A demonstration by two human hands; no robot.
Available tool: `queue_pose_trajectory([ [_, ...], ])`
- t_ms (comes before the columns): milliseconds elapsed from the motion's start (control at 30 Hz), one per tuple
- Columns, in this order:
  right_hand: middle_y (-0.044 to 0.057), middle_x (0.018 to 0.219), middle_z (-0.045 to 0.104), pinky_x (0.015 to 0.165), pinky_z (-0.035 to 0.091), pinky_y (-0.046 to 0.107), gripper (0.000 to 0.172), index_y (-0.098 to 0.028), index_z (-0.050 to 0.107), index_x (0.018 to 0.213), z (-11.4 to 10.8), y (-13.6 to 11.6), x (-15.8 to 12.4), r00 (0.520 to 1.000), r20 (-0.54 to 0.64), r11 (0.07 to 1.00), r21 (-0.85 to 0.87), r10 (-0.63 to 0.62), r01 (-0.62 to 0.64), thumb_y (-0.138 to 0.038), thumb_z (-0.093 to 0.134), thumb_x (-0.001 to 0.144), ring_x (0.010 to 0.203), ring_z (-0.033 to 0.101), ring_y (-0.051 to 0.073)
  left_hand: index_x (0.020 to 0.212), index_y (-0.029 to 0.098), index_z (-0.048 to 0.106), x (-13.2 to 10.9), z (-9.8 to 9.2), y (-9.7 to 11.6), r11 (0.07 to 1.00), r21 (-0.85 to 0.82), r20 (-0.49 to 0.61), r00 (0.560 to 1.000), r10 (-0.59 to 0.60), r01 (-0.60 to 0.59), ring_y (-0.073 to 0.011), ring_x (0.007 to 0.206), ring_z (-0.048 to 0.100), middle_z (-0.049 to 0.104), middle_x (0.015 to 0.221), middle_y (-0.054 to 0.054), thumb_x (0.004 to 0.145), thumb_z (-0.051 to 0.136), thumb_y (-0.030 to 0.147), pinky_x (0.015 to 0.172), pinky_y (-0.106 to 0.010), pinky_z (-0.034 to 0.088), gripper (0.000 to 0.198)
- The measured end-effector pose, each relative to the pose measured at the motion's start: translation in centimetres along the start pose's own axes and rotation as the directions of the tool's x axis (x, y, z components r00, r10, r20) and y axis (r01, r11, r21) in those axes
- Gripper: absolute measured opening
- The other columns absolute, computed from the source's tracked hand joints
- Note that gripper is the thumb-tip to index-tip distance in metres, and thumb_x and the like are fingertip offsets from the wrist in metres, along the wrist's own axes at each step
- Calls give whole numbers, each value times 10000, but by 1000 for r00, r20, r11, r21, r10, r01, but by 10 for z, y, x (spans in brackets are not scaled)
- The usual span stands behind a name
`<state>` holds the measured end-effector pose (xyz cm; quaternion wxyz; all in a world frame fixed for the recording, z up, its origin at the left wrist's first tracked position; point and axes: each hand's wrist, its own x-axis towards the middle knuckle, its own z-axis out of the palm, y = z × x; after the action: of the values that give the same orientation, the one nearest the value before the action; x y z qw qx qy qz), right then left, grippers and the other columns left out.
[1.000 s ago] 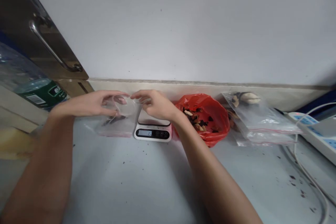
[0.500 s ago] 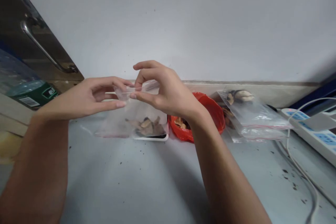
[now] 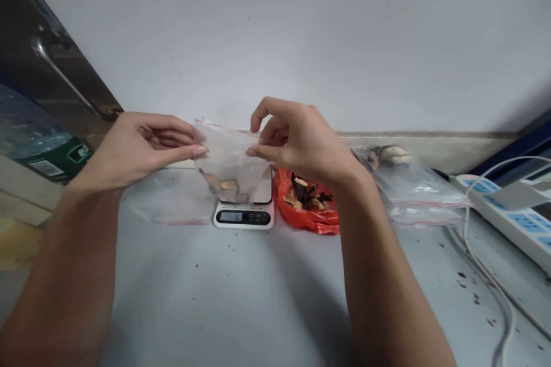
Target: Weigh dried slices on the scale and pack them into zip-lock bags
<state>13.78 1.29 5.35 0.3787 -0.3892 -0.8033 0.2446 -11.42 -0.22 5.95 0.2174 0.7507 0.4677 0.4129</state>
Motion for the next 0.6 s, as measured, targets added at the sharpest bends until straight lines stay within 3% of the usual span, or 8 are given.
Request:
queue_pose_trajectory([
  [133,-3,738,694,686,487,318,189,-229,716,992,1,1,2,998,63,1000,-16,-16,17,-304,750,822,699,652,182,840,211,776,0,5,5,999,-9,37,999,38,-38,-178,730,758,772,733,-2,815,765,296,639,-234,602,90],
  [367,39,746,720,696,478,302,164,-165,718,806,18,-6,9,986,138,989,-95,-96,109,-299,675,891,702,644,168,831,202,751,1,16,6,993,63,85,992,96,-102,-183,784,763,780,783,-10,872,718,285,708,-249,596,99],
  [600,29,771,721,732,475,301,137,-174,685,769,20,-7,10,987,132,993,-58,-96,104,-219,650,894,755,650,167,824,203,766,1,10,4,979,145,85,987,134,-145,-178,802,745,791,826,-13,882,682,285,736,-254,579,131],
])
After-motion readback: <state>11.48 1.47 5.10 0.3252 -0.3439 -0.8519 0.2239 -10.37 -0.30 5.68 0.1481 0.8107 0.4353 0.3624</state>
